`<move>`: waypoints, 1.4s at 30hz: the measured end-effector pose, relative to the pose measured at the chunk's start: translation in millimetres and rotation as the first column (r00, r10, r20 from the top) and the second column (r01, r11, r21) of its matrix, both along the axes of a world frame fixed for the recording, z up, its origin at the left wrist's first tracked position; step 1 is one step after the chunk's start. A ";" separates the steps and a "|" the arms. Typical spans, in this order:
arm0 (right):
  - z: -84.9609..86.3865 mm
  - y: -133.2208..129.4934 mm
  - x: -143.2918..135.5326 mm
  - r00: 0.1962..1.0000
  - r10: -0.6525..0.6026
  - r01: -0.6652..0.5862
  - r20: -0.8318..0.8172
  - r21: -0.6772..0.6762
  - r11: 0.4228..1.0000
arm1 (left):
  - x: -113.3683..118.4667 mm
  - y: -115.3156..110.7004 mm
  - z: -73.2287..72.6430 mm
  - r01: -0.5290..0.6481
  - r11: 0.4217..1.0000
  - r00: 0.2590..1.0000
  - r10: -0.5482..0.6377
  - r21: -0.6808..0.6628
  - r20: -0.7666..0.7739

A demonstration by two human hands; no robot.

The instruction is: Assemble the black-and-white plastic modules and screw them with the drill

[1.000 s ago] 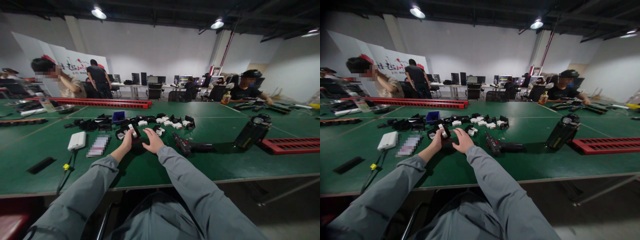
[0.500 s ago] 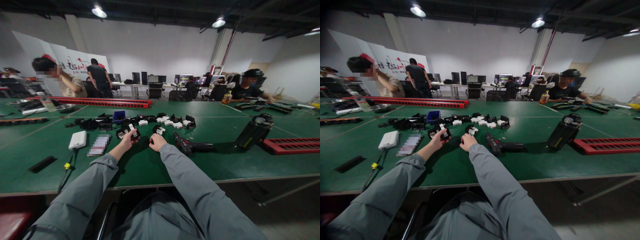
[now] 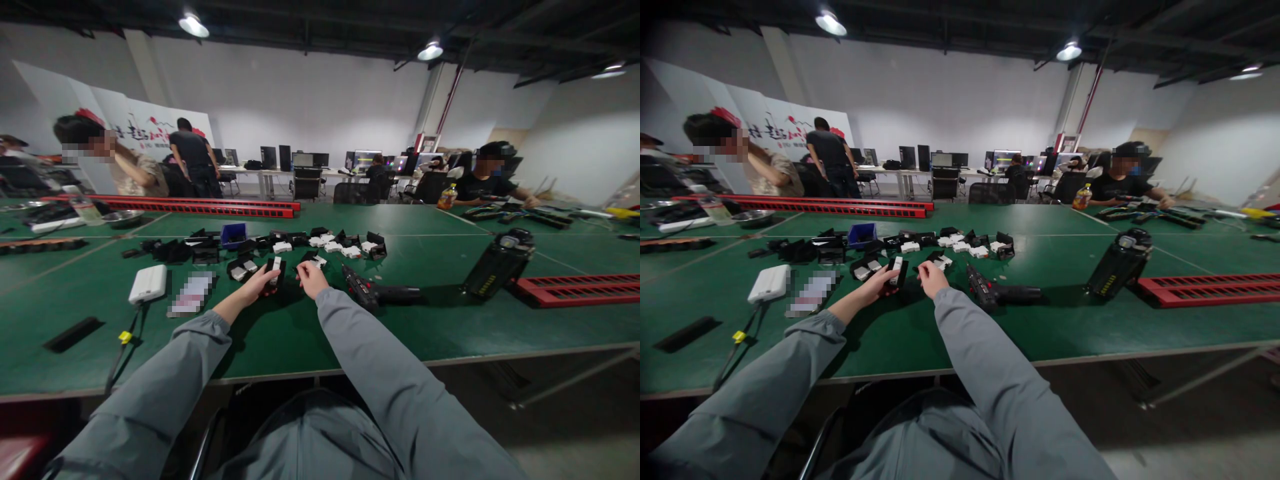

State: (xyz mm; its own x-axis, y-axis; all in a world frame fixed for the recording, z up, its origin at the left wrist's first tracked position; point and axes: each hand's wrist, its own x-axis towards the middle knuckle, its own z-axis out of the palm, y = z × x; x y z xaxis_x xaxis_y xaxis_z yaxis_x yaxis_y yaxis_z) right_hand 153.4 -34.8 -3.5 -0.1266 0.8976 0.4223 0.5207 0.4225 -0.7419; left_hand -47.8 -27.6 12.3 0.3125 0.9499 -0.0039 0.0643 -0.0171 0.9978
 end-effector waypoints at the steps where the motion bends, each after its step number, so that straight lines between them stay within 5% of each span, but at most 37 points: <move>1: 0.0 -1.3 -3.1 0.999 0.024 -0.024 -0.028 -0.005 1.000 | 0.1 -1.5 1.0 0.021 1.000 0.999 -0.020 0.017 -0.029; 9: 0.3 -11.3 -19.9 0.924 0.198 -0.227 -0.326 -0.052 0.973 | 1.4 -7.0 5.0 0.113 0.984 0.979 -0.087 0.139 -0.185; 25: 2.8 -19.4 -18.6 0.962 0.159 -0.167 -0.221 -0.017 0.986 | 2.7 -7.4 4.5 0.105 0.980 0.981 -0.074 0.169 -0.177; 42: 6.4 -15.2 -18.8 0.903 0.102 -0.197 -0.418 -0.189 0.962 | 4.2 -9.0 3.2 0.133 0.969 0.972 -0.086 0.210 -0.220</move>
